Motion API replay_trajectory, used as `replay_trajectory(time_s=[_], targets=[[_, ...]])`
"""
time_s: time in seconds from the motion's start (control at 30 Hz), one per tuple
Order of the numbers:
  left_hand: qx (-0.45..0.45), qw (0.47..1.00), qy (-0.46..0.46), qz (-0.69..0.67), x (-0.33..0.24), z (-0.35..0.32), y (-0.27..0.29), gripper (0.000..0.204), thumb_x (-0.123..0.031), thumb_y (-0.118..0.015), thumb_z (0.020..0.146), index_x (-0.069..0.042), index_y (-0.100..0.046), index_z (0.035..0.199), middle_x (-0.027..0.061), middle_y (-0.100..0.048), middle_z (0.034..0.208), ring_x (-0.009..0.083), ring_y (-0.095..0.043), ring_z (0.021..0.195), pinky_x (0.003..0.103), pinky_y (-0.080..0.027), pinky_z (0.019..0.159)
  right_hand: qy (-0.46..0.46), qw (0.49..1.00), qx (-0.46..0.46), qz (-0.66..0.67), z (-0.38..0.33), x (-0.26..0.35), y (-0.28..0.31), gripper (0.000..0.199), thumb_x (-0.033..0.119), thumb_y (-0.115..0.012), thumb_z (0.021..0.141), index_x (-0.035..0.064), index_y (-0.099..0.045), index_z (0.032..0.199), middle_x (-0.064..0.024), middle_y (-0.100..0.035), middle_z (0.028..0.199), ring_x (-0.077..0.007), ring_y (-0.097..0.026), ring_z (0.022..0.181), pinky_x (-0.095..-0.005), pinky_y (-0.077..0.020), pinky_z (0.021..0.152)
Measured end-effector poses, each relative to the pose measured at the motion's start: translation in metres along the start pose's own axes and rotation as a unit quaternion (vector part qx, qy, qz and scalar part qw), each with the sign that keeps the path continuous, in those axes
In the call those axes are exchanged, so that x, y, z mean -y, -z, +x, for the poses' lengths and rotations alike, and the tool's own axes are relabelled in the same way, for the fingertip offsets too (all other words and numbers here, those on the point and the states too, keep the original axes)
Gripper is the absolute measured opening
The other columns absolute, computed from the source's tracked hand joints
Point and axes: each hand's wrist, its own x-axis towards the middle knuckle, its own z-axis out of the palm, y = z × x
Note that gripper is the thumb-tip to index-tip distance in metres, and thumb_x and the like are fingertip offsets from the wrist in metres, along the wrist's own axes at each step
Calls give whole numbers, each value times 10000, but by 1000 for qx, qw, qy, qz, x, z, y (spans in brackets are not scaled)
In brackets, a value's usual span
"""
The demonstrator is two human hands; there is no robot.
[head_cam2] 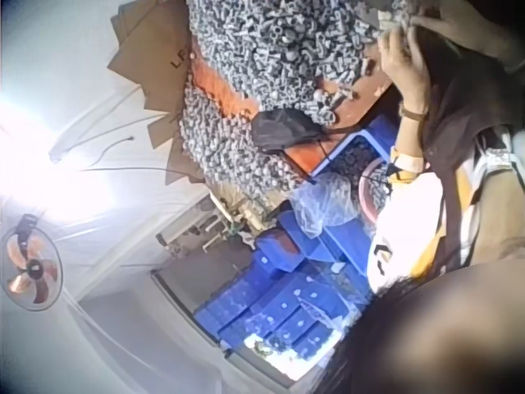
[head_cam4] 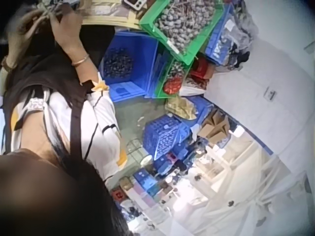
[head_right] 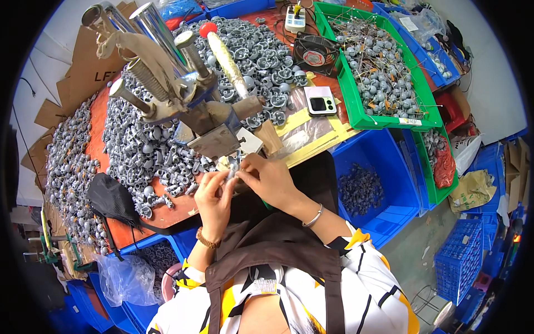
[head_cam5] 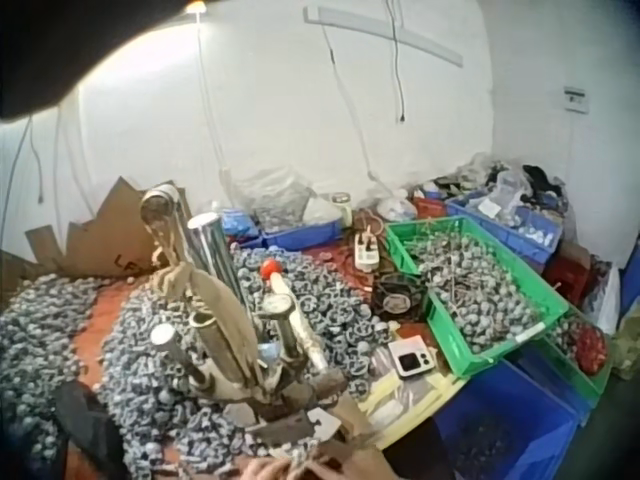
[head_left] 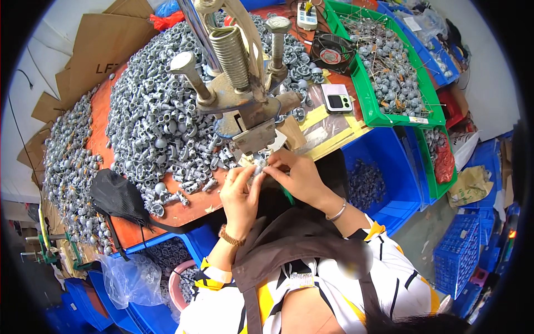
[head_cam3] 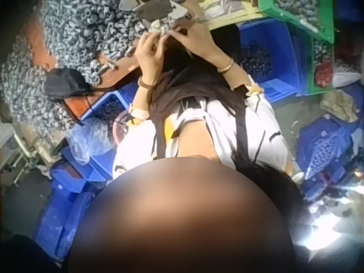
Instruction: Assemble toy wheels and tires using a manual press machine.
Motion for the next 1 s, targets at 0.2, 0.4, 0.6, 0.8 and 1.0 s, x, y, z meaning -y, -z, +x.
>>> replay_trajectory(time_s=[0.2,0.4,0.6,0.8,1.0], targets=[[-36,999,8,4,9,19,-9,200,-46,-752,772,-18,-681,956,43,-562,751,118,-478,617,256,-375,543,78,965,-64,-240,1,1,-3,105,143,-685,821,56,-629,806,-79,-657,694,-254,-654,634,-344,-496,582],[-17,1000,-24,-1,19,28,-10,217,-26,-774,722,-30,-694,924,23,-471,703,126,-410,590,263,-339,531,110,952,-44,-283,9,1,8,115,166,-670,816,73,-611,786,-94,-621,617,-313,-622,608,-397,-477,536],[-2,999,-31,10,10,35,-9,184,-15,-778,698,-28,-704,867,30,-459,700,141,-424,607,282,-344,552,81,992,-89,-44,97,30,88,192,128,-536,954,-3,-658,1025,-23,-656,892,-125,-619,840,-275,-488,766],[-13,999,-10,39,5,32,-18,191,-30,-780,692,-21,-696,863,72,-547,749,192,-532,666,305,-420,604,125,980,60,142,174,90,86,411,169,-544,957,-36,-505,1312,-58,-638,1133,-107,-604,993,-251,-464,876],[-43,995,-9,88,9,21,-3,183,-57,-773,711,-27,-691,872,91,-576,783,226,-576,708,325,-446,623,363,912,-39,-187,19,99,81,269,258,-660,888,9,-651,988,-111,-667,933,-260,-648,880,-415,-490,879]])
